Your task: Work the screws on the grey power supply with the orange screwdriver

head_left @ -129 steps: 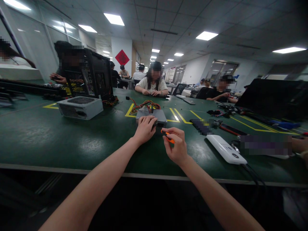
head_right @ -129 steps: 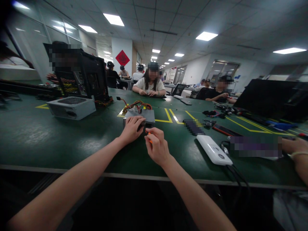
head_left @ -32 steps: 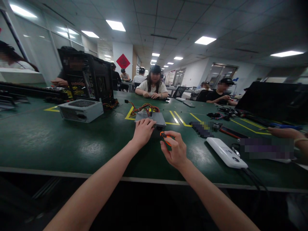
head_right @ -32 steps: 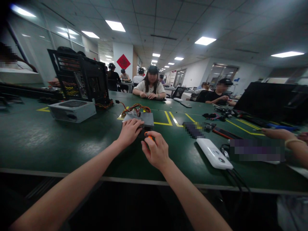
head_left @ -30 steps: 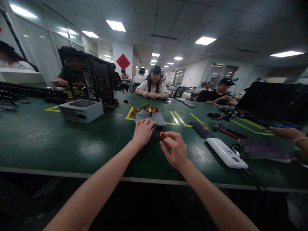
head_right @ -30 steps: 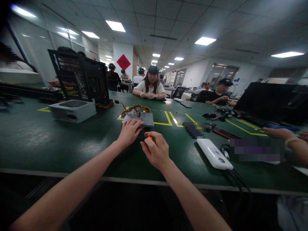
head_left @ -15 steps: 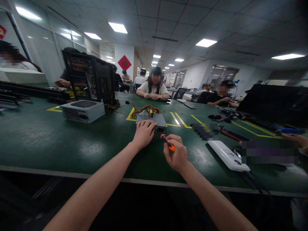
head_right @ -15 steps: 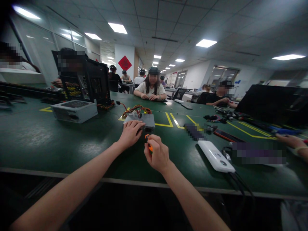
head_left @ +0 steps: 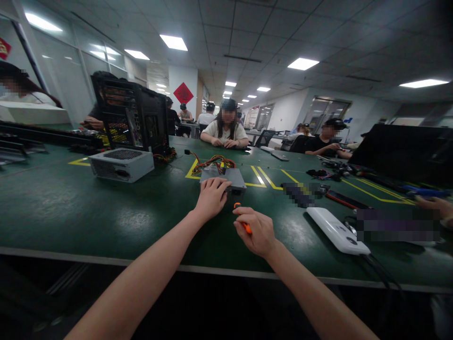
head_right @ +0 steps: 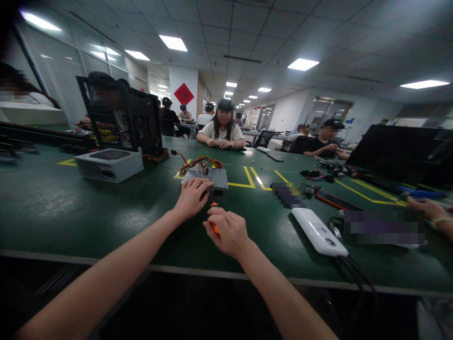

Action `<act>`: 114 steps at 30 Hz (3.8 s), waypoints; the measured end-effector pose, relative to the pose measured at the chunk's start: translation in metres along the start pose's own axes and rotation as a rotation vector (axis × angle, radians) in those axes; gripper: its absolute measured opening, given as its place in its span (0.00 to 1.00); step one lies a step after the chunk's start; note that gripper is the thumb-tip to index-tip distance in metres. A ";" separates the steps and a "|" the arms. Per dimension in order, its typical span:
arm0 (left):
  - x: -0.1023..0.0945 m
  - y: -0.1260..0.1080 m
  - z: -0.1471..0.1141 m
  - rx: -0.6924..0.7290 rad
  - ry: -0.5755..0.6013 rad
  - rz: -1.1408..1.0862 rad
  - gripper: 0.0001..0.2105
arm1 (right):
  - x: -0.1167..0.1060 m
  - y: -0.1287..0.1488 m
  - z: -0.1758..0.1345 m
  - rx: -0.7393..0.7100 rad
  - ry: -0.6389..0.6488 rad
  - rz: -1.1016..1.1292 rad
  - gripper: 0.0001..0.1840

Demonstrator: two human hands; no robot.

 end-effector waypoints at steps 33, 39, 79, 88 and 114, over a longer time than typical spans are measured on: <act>-0.001 0.000 0.000 -0.002 -0.011 0.001 0.18 | 0.000 0.009 0.003 -0.081 0.072 -0.109 0.08; -0.001 0.000 0.000 0.006 -0.017 0.003 0.18 | -0.006 0.003 0.000 -0.010 -0.028 -0.137 0.12; -0.001 0.000 -0.001 -0.004 -0.024 -0.010 0.17 | -0.002 0.002 -0.002 -0.061 -0.031 -0.241 0.19; 0.000 0.000 0.000 -0.015 -0.013 -0.007 0.17 | 0.001 0.003 -0.003 -0.056 -0.004 -0.153 0.15; 0.006 0.000 0.001 0.034 0.007 -0.016 0.20 | 0.012 0.005 -0.001 -0.006 0.145 -0.126 0.03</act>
Point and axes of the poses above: each hand's wrist, its own z-axis towards the middle knuckle, its own x-axis out of the palm, y = z × x, the point moved 8 cm from there along z, towards the middle knuckle, and after that the axes turned 12 degrees about -x, right-handed, at the moved point
